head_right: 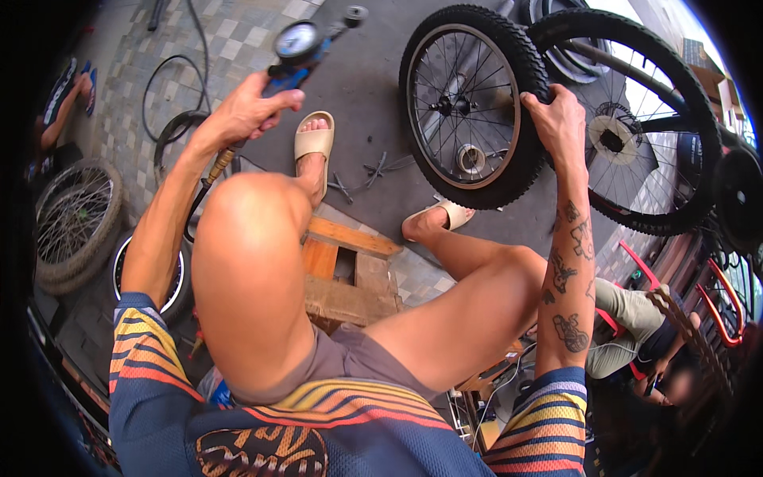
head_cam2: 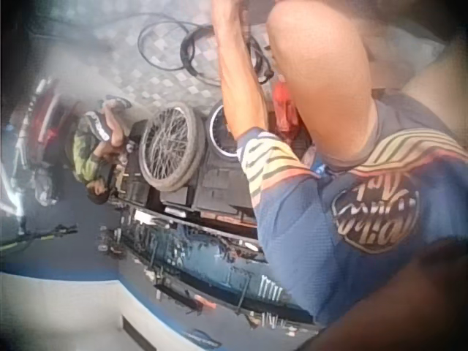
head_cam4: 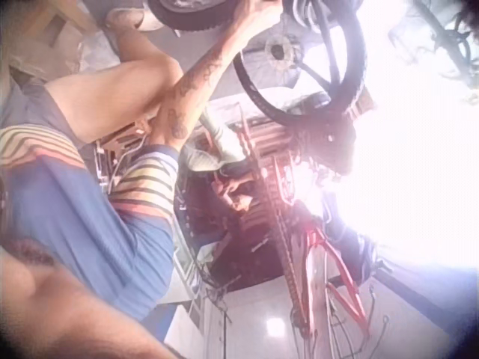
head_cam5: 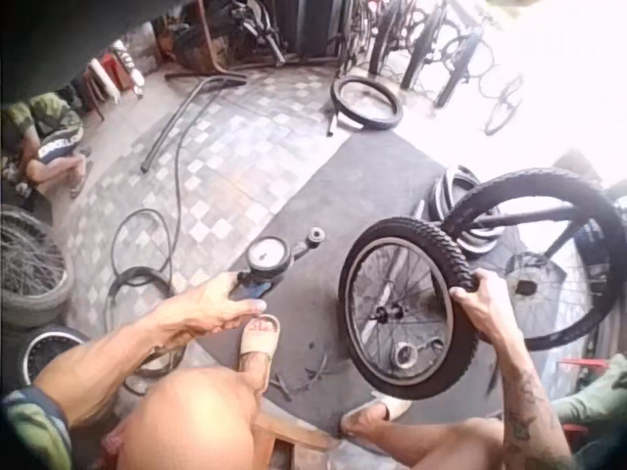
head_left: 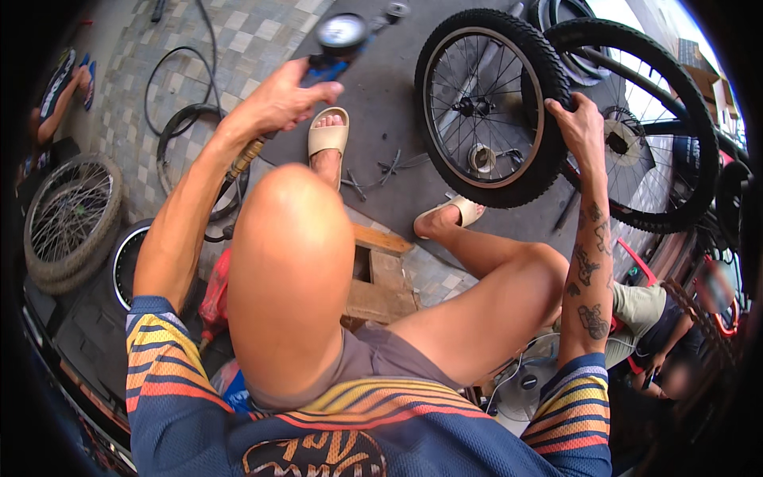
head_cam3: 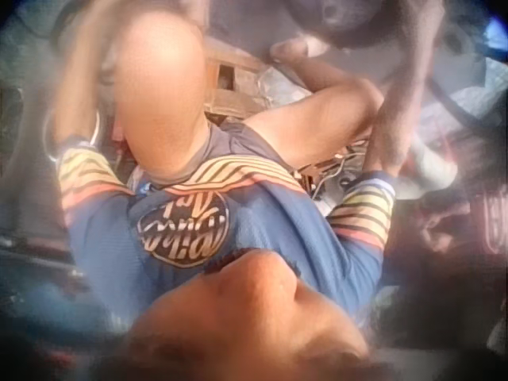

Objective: The person installs a bicycle tire onto a wheel rim. They first place the inner tube inside the tire, then seat the tire bead onto the rim by hand, and finally inflate the tire using a hand pump.

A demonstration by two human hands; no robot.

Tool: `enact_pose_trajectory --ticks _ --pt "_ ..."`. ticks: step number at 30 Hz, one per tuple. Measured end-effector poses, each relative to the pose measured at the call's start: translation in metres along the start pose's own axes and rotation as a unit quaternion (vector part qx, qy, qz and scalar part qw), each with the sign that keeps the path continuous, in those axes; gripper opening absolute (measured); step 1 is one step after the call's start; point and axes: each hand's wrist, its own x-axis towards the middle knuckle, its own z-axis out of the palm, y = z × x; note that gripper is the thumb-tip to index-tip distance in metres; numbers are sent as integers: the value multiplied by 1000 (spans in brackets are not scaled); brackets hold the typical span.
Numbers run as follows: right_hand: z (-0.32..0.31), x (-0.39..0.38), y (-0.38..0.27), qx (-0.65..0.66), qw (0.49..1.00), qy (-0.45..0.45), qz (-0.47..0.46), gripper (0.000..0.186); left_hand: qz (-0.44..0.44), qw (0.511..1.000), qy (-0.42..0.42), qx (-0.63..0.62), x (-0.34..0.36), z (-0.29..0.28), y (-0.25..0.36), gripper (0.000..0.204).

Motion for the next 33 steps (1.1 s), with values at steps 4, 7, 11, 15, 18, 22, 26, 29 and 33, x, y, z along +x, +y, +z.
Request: enact_pose_trajectory --ticks 4,7,11,15,18,22,26,29,33 --pt "13 -9 -10 -3 995 95 -27 68 6 985 -143 -99 36 55 -6 32" --pt "21 -27 -20 42 994 102 -28 58 40 977 -203 -56 50 80 -20 31" --pt "30 -53 -46 94 986 136 -18 51 18 973 -226 -40 51 100 -28 31" --pt "37 -73 -72 129 980 151 -19 48 85 974 -200 56 46 114 -22 42" --pt "40 -80 -81 138 976 162 -48 41 115 971 -165 129 43 124 -15 41" --pt "38 -79 -76 133 980 145 -33 44 78 974 -163 139 37 127 -1 46" --pt "37 -75 -66 126 980 143 -53 48 108 966 -163 168 28 125 13 42" --pt "39 -76 -63 75 984 153 -58 52 90 967 -174 166 22 124 20 39" --pt "40 -78 -61 64 986 143 -54 51 106 965 -181 154 15 130 21 41"
